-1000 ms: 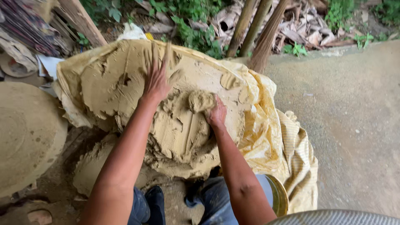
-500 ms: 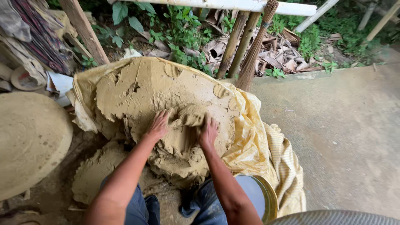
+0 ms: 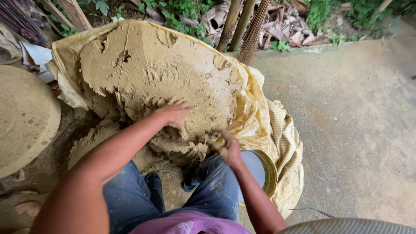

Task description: The person kneads a large mass of clay by hand on a plastic-covered surface, repeatedly pushing, pulling, and tearing off smaller pieces of the material.

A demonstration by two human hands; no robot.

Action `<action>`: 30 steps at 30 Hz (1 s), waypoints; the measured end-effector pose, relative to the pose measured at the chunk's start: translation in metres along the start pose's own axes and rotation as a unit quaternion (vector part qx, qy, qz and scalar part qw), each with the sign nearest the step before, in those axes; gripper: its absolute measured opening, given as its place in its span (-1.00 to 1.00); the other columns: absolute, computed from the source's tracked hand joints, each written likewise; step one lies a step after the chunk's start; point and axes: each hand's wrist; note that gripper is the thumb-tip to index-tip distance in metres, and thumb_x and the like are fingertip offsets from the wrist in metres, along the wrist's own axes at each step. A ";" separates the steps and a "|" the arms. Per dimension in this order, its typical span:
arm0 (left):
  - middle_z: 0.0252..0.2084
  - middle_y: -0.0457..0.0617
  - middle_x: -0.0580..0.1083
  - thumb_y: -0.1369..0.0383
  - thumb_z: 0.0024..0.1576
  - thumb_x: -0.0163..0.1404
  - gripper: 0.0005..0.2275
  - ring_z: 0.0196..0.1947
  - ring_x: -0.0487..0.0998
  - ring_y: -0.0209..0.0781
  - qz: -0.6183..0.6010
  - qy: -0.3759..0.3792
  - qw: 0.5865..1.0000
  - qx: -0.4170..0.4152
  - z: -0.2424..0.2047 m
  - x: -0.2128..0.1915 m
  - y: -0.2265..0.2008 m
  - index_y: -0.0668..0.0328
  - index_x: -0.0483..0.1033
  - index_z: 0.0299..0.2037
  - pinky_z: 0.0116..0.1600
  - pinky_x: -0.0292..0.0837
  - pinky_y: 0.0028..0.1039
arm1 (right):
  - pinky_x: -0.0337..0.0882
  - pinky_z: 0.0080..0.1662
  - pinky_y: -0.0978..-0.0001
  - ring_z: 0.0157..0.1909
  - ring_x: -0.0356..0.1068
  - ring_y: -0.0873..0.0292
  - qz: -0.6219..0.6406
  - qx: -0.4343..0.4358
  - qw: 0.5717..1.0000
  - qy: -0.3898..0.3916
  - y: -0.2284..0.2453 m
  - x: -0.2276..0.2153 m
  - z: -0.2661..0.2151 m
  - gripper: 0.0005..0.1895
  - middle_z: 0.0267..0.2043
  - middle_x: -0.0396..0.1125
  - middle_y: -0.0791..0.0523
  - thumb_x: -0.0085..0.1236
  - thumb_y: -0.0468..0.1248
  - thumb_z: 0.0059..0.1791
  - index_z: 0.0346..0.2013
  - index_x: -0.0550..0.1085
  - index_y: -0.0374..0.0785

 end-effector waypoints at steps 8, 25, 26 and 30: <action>0.54 0.39 -0.11 -0.04 0.05 0.19 -0.04 0.54 -0.16 0.39 0.267 -0.356 0.888 0.112 0.000 0.114 0.030 -0.04 -0.20 0.54 0.55 -0.41 0.15 | -0.08 0.46 -0.26 0.58 -0.25 -0.36 -0.339 -0.117 0.914 -0.189 -0.071 0.089 0.056 0.21 0.60 -0.24 -0.22 0.41 0.27 -0.32 0.53 0.15 0.01; -0.02 0.16 0.43 0.32 0.14 0.11 -0.34 -0.09 0.50 -0.01 0.008 -0.234 0.970 -0.061 0.200 -0.009 0.096 0.01 0.17 0.49 -0.01 0.51 -0.15 | 0.58 -0.05 0.23 -0.22 0.54 0.14 -0.205 -0.106 0.963 -0.142 -0.146 0.006 0.311 -0.13 0.04 0.47 -0.05 0.42 0.16 -0.11 0.31 0.33 -0.24; -0.14 0.11 0.47 0.34 0.23 0.03 -0.40 -0.18 0.52 -0.03 -0.047 -0.175 0.980 -0.086 0.202 -0.013 0.095 -0.04 0.15 0.52 -0.11 0.56 -0.20 | 0.58 -0.16 0.17 -0.32 0.49 0.06 -0.200 0.018 0.972 -0.123 -0.153 0.004 0.320 -0.23 -0.15 0.51 -0.10 0.20 -0.09 -0.07 0.41 0.27 -0.20; -0.19 0.05 0.44 0.51 0.32 -0.13 -0.48 -0.25 0.51 -0.05 -0.067 -0.224 0.968 -0.091 0.199 -0.014 0.092 -0.12 0.19 0.50 -0.14 0.54 -0.21 | 0.56 -0.11 0.15 -0.17 0.56 0.03 -0.153 -0.182 0.949 -0.206 -0.163 0.006 0.326 -0.33 -0.13 0.53 -0.13 0.35 -0.34 -0.08 0.30 0.32 -0.37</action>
Point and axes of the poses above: each hand's wrist, its own z-axis towards the middle knuckle, its own x-axis out of the palm, y = z × x
